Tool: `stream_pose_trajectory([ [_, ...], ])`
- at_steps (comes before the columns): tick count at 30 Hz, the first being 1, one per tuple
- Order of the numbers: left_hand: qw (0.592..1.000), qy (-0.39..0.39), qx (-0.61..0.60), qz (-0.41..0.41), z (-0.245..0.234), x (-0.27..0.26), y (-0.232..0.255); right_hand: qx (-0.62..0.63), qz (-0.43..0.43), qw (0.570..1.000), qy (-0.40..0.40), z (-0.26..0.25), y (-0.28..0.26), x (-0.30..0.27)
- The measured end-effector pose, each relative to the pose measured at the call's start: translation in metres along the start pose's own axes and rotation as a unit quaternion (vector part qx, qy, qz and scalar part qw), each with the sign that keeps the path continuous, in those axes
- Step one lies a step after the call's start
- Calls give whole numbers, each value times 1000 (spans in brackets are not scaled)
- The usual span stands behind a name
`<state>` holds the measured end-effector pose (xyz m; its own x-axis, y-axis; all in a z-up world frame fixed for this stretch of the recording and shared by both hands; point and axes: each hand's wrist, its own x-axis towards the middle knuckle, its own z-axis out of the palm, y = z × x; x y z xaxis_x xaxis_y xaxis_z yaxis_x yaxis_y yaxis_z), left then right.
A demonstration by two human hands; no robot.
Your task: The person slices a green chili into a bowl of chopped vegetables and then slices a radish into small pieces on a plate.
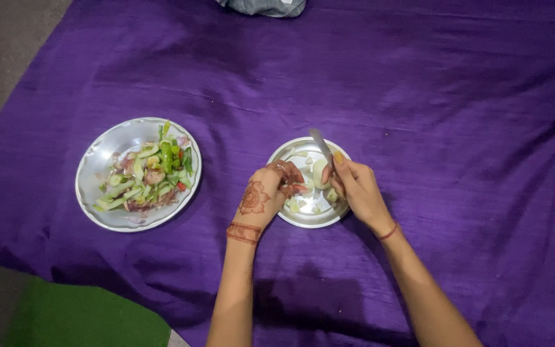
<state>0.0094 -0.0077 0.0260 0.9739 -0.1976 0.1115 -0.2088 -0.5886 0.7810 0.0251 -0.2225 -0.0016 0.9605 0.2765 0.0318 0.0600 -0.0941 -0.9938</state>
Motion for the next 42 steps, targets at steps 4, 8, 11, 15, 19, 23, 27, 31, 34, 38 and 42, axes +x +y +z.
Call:
stream_pose_trajectory([
  [4,979,15,-195,-53,5,1,-1,-49,8,999,13,2,-13,-2],
  [8,949,31,-304,-76,9,2,-4,-123,-90,988,37,11,-32,-6],
  [11,941,44,-333,-43,12,3,-7,-209,-176,960,66,17,-36,-5],
  [15,957,43,-283,-51,12,-2,-8,-249,-174,947,106,17,-31,-4],
  [19,963,62,-260,-46,11,-3,-6,-258,-182,942,111,13,-32,-4],
  [23,973,162,-10,162,9,-5,-7,-225,-139,957,117,12,-29,-5],
  [27,987,87,-124,58,6,-6,-1,-165,-112,973,115,6,-27,-5],
  [31,993,49,-109,-1,-5,-9,14,-157,-80,978,108,3,-24,-5],
  [34,1000,-4,-8,8,-18,-9,16,-144,-76,982,94,5,-22,-5],
  [38,985,-88,143,39,-26,-11,15,-162,-40,982,86,8,-24,-5],
  [42,981,-106,161,19,-26,-14,18,-143,-93,983,65,12,-27,-7],
])
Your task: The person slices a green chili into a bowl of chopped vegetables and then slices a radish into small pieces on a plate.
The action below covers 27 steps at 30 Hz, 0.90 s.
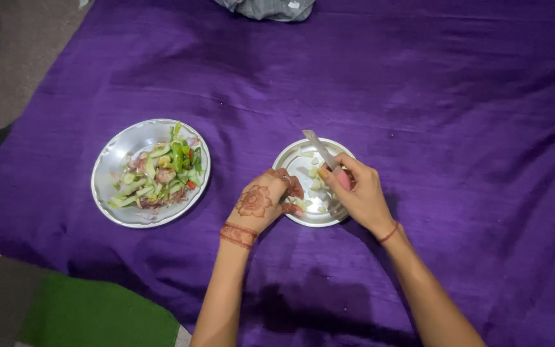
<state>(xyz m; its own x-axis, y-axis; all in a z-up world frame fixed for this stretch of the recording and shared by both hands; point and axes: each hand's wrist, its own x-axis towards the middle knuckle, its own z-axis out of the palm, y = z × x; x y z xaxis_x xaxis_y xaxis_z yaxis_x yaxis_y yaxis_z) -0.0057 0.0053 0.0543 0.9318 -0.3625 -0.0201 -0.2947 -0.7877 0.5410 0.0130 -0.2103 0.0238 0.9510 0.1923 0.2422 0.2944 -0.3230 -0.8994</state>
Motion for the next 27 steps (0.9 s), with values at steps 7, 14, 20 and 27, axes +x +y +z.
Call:
stream_pose_trajectory([
  [7,1000,25,0,16,2,-2,2,-2,-7,1000,2,4,-3,-2],
  [14,993,81,-1,83,9,-7,0,-67,-17,998,9,5,-9,-3],
  [20,973,201,-111,-20,24,-1,-24,-152,-31,966,-205,-15,-21,-2],
  [27,970,231,-71,3,31,14,-22,-171,-22,962,-210,-11,-23,2],
])
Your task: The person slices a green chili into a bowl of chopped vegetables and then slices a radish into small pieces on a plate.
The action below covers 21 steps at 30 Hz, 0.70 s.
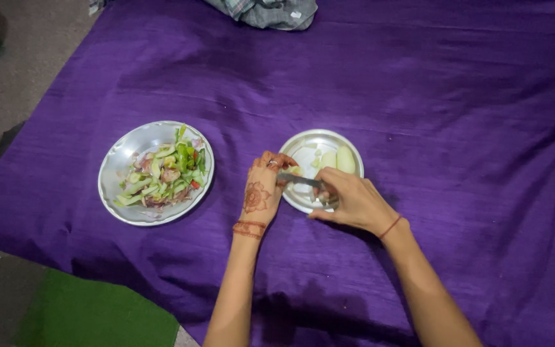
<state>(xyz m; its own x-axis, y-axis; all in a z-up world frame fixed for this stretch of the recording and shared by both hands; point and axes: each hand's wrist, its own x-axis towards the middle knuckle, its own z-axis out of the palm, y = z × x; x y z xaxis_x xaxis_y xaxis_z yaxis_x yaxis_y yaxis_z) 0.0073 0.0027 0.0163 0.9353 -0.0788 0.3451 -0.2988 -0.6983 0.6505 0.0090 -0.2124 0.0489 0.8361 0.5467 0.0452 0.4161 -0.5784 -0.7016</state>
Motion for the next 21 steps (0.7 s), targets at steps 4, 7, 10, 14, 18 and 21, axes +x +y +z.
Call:
stream_pose_trajectory([
  [4,999,29,-12,-20,9,14,9,-35,-25,997,68,-2,6,5],
  [7,995,72,-62,-38,17,23,16,21,5,995,101,-2,12,10],
  [10,975,123,-174,-69,32,34,18,91,40,982,160,0,26,22],
  [14,932,128,-334,-61,51,41,13,201,61,956,204,-1,40,35],
  [18,897,63,-432,-63,54,36,2,251,24,941,225,5,39,45],
  [21,883,42,-459,-84,49,31,-9,231,3,950,209,12,37,44],
])
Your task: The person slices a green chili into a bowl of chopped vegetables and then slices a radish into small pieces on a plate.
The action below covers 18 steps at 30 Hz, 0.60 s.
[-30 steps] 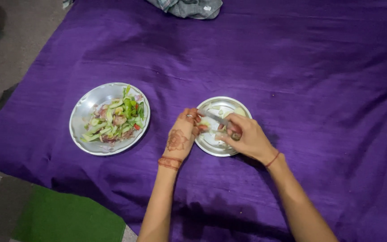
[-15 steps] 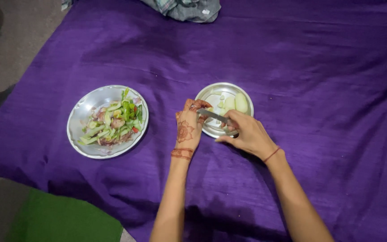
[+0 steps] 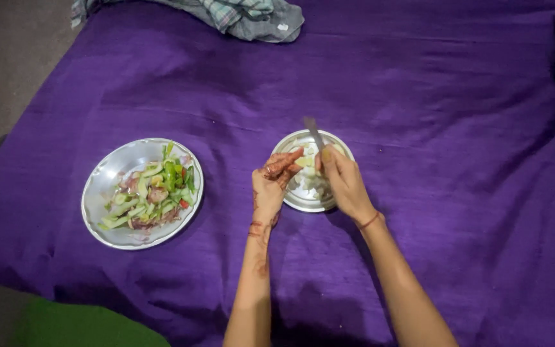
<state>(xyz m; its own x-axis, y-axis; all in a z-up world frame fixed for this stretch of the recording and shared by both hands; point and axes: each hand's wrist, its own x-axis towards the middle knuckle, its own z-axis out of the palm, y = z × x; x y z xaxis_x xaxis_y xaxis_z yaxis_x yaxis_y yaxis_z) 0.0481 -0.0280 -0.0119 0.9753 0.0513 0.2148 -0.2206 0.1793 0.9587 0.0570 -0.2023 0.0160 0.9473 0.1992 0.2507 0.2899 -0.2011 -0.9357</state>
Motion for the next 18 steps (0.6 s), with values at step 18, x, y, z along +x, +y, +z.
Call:
stream_pose_trajectory([
  [18,995,-69,-20,-70,-6,3,-8,-64,-61,995,-42,-2,13,-3],
])
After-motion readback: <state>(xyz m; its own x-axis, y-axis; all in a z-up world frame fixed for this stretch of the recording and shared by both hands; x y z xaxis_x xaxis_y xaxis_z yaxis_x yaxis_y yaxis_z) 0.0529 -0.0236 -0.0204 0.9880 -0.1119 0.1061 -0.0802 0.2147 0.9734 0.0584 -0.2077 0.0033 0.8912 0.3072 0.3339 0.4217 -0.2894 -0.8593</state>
